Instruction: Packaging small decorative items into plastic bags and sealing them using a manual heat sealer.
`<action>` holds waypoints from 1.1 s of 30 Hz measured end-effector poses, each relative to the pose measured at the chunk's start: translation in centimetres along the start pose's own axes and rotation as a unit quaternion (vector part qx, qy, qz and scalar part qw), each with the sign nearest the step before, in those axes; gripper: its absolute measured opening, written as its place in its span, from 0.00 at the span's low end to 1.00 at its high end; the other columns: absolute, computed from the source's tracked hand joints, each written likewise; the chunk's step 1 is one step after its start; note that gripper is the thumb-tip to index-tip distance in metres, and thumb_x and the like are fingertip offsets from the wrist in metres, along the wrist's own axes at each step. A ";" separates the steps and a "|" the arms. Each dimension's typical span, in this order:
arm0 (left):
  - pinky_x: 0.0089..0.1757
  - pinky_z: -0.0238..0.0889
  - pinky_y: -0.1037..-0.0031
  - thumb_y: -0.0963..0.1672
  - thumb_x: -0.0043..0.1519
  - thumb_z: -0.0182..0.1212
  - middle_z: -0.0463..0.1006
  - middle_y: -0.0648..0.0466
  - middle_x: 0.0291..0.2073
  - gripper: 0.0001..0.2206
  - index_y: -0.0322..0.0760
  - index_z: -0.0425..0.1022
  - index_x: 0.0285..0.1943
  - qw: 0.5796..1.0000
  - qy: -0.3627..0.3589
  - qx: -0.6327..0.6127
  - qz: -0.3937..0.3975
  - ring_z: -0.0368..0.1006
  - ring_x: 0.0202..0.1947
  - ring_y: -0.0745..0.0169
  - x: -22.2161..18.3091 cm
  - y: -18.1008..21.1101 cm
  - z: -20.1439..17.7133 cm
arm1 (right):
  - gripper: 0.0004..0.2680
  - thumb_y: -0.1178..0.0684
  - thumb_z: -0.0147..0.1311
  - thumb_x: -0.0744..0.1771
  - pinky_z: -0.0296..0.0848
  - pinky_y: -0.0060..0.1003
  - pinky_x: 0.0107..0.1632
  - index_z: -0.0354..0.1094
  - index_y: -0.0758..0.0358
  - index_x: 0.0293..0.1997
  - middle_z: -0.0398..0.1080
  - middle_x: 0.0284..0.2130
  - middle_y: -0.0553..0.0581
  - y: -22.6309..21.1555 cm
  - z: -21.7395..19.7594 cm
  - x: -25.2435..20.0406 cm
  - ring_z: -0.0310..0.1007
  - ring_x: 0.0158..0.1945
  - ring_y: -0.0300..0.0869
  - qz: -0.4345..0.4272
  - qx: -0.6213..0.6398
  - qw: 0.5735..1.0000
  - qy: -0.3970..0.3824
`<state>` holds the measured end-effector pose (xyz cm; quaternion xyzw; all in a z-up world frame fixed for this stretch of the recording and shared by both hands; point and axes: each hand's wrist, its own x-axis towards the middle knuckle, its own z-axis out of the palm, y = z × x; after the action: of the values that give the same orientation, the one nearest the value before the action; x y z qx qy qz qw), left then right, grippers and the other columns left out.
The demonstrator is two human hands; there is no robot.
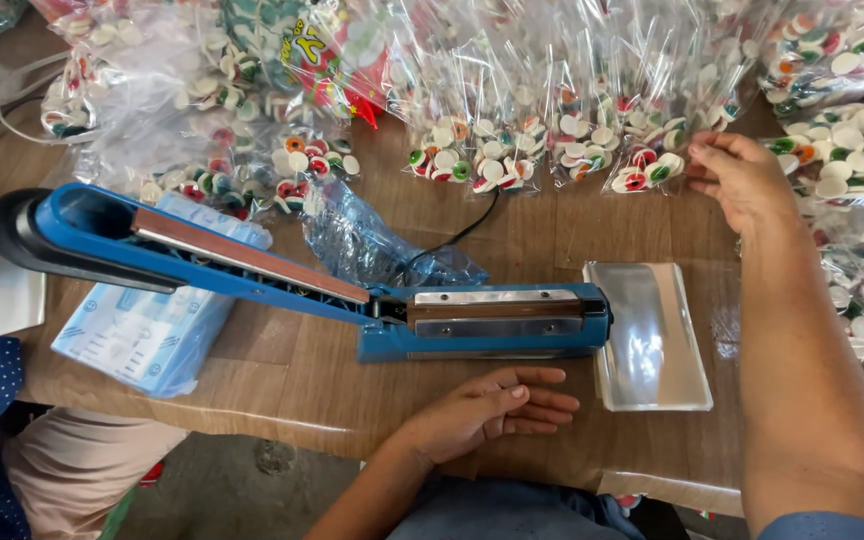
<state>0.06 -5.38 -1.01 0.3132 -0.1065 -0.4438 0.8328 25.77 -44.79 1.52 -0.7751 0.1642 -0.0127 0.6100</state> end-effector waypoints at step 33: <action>0.66 0.60 0.72 0.49 0.62 0.61 0.67 0.49 0.68 0.35 0.42 0.52 0.79 0.859 0.214 0.348 0.310 0.68 0.65 0.63 0.8 4.8 9.5 | 0.07 0.50 0.39 0.77 0.63 0.33 0.41 0.56 0.59 0.48 0.62 0.35 0.53 -5.9 14.9 -29.3 0.60 0.36 0.38 -0.341 0.077 0.935 0.056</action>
<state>-0.55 -8.12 9.30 0.6205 -0.1648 -0.0193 0.7664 2.79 -21.64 8.58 -0.7332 -0.0775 -0.2763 0.6166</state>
